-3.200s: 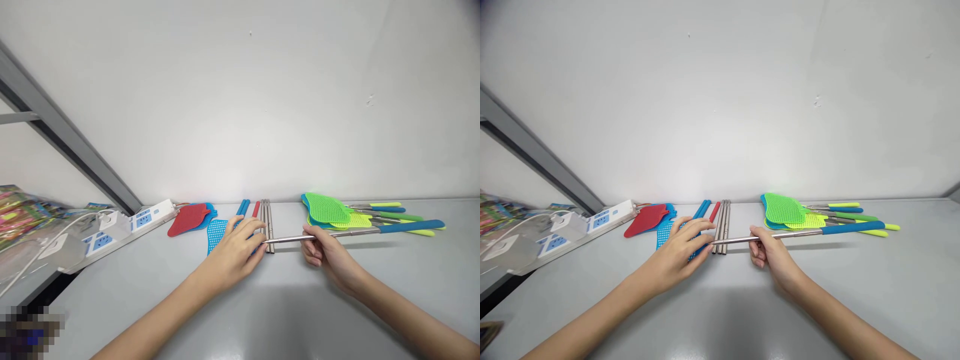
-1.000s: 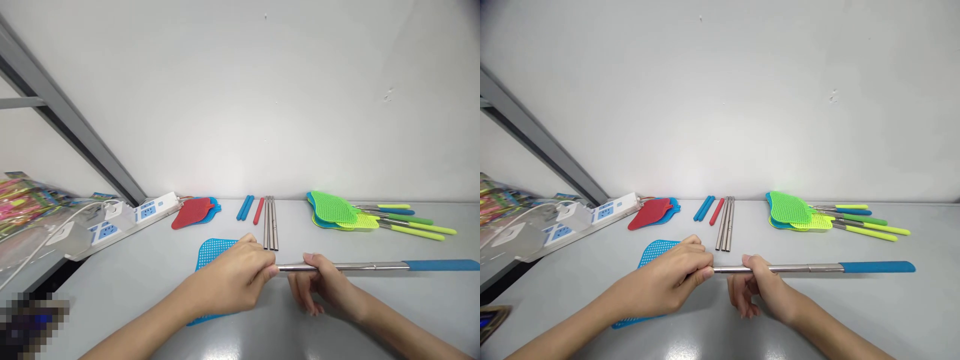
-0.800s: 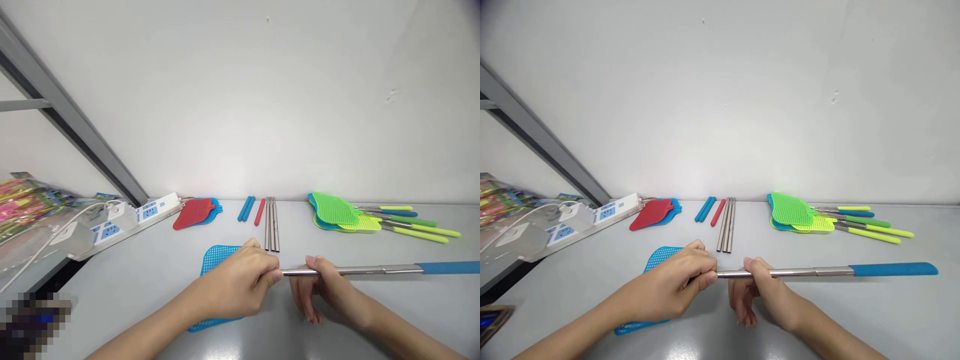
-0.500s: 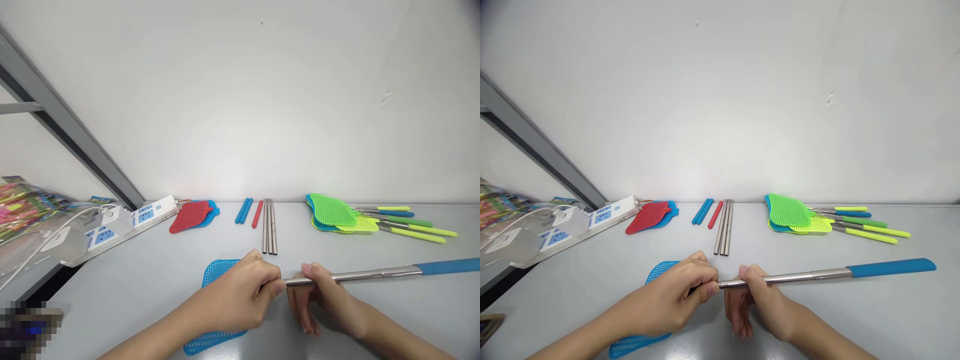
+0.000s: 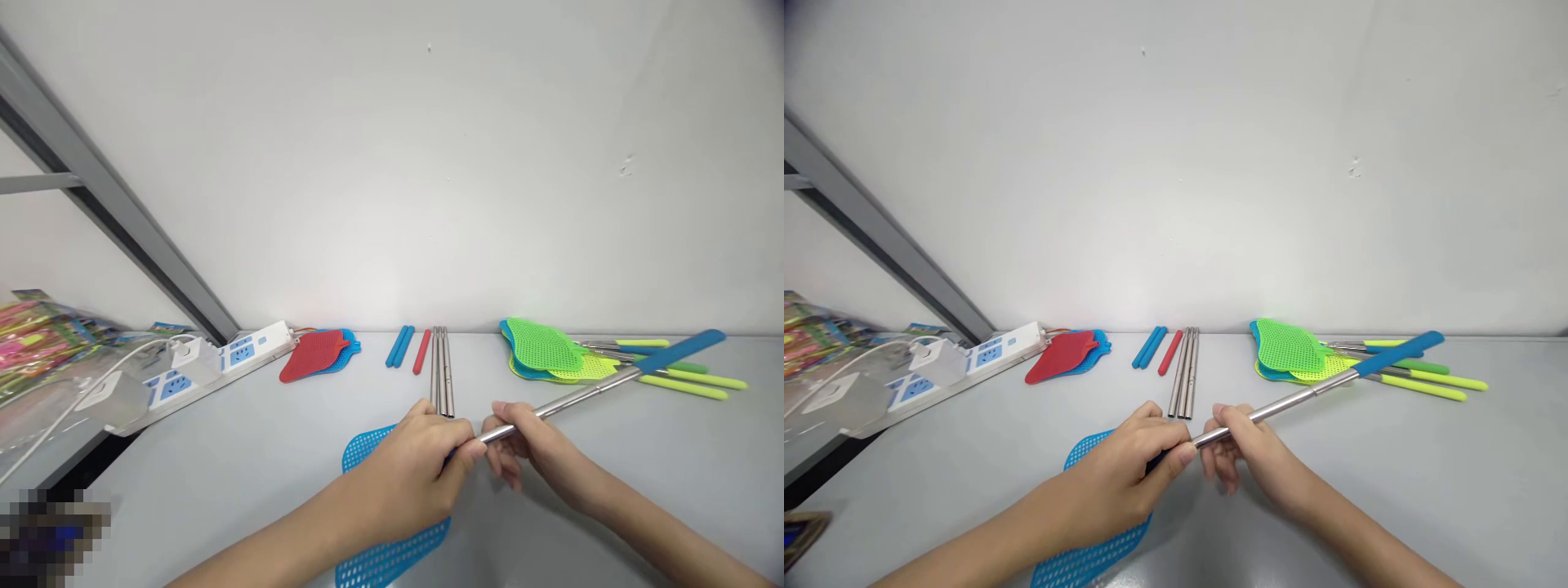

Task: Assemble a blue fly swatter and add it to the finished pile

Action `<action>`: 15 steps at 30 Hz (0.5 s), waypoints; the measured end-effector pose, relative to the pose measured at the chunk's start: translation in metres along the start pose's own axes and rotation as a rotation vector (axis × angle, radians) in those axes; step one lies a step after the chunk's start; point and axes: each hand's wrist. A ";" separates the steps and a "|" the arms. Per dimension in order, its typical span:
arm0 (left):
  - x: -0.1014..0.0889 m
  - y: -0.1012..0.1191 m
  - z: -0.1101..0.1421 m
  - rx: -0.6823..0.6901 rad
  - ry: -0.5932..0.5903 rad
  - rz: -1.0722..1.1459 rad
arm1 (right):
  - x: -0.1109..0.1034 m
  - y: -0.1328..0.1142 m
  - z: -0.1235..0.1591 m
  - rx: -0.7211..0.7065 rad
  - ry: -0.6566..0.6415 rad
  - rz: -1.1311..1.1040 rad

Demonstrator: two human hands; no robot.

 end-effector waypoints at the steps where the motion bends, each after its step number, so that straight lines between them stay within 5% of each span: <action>1: 0.000 -0.001 0.000 0.006 0.008 -0.022 | -0.002 -0.002 -0.001 -0.044 0.078 0.025; 6: -0.010 -0.012 0.000 0.058 0.025 -0.182 | -0.011 -0.016 0.000 -0.132 0.297 -0.126; 10: -0.020 -0.022 0.001 0.100 0.014 -0.292 | -0.020 -0.031 0.005 -0.115 0.273 -0.602; 15: -0.027 -0.030 0.000 0.113 0.026 -0.297 | -0.037 -0.037 0.004 0.115 0.307 -1.182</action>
Point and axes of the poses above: each hand's wrist, its own z-axis away from the middle knuckle, its own x-axis out of the palm, y = z × x, and after that the axes turned 7 degrees about x, right-handed
